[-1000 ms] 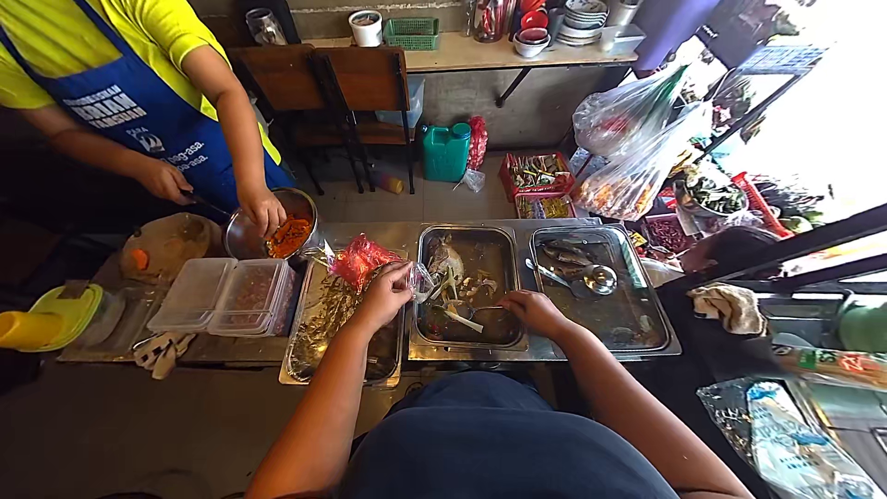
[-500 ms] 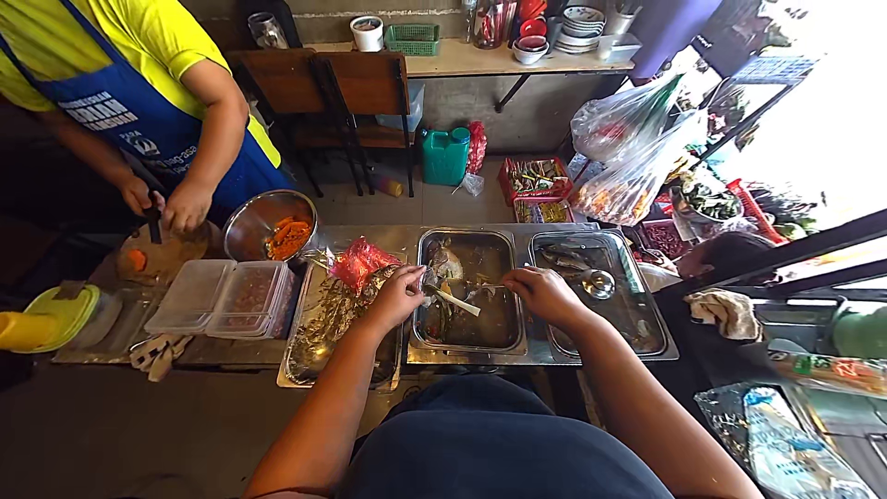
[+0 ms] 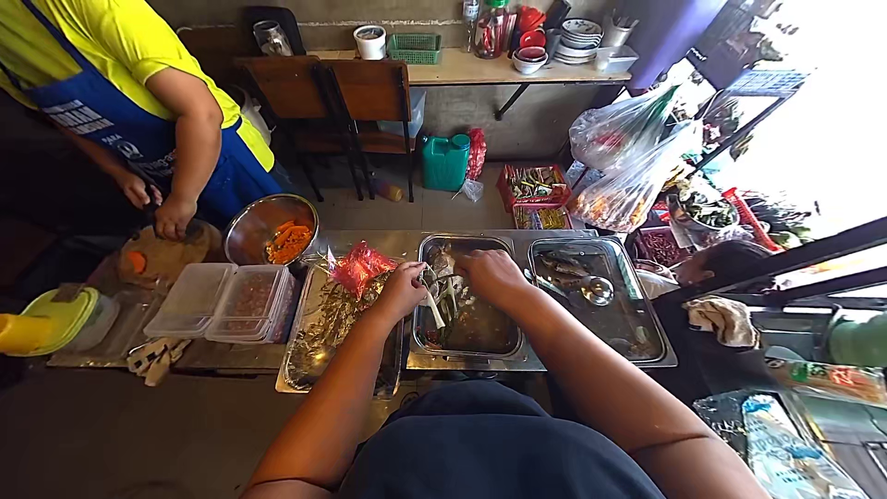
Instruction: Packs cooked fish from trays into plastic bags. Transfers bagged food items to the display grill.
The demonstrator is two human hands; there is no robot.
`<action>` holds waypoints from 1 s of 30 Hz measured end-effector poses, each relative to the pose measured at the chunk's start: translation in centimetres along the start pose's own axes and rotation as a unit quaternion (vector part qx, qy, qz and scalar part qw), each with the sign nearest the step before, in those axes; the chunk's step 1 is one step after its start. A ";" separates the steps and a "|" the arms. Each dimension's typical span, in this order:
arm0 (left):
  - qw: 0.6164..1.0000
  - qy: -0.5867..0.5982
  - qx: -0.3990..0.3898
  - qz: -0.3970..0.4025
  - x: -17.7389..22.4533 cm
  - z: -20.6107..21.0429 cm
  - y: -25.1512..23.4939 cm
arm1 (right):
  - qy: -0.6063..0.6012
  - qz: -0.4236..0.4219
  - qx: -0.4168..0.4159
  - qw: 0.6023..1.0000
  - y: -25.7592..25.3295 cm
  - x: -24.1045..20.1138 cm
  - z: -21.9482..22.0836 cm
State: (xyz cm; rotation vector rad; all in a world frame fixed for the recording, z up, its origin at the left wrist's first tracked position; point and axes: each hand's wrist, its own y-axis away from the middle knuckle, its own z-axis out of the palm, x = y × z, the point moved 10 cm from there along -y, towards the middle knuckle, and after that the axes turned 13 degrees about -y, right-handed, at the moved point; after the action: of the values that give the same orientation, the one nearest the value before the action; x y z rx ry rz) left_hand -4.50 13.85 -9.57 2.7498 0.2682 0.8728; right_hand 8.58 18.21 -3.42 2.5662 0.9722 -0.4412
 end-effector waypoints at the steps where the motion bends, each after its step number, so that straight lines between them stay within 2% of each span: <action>1: 1.000 0.010 0.004 -0.006 -0.2 -0.2 -0.1 | 0.014 -0.011 0.001 1.000 -0.7 -0.7 0.2; 7: 0.992 0.109 0.040 -0.046 -3.0 -1.8 -0.3 | 0.117 -0.119 0.030 0.986 -3.8 -6.1 1.1; 12: 0.959 0.248 0.046 -0.125 -6.9 -2.2 0.4 | 0.218 -0.183 0.002 0.959 -5.4 -9.1 1.7; 17: 0.951 0.273 0.050 -0.140 -8.6 -1.6 0.1 | 0.279 -0.215 -0.010 0.936 -5.1 -11.8 1.5; 24: 0.955 0.274 0.046 -0.104 -7.9 -0.6 -0.3 | 0.248 -0.267 0.058 0.929 -2.8 -11.3 -0.1; 30: 0.956 0.270 0.056 -0.099 -7.5 -1.0 0.1 | 0.161 -0.259 0.168 0.937 1.8 -7.7 -3.3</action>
State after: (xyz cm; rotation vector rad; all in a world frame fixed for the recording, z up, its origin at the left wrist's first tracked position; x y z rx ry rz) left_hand -11.17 12.11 -12.80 2.4626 0.6966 1.5750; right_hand 4.86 14.04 3.04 2.7078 1.8572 -0.3475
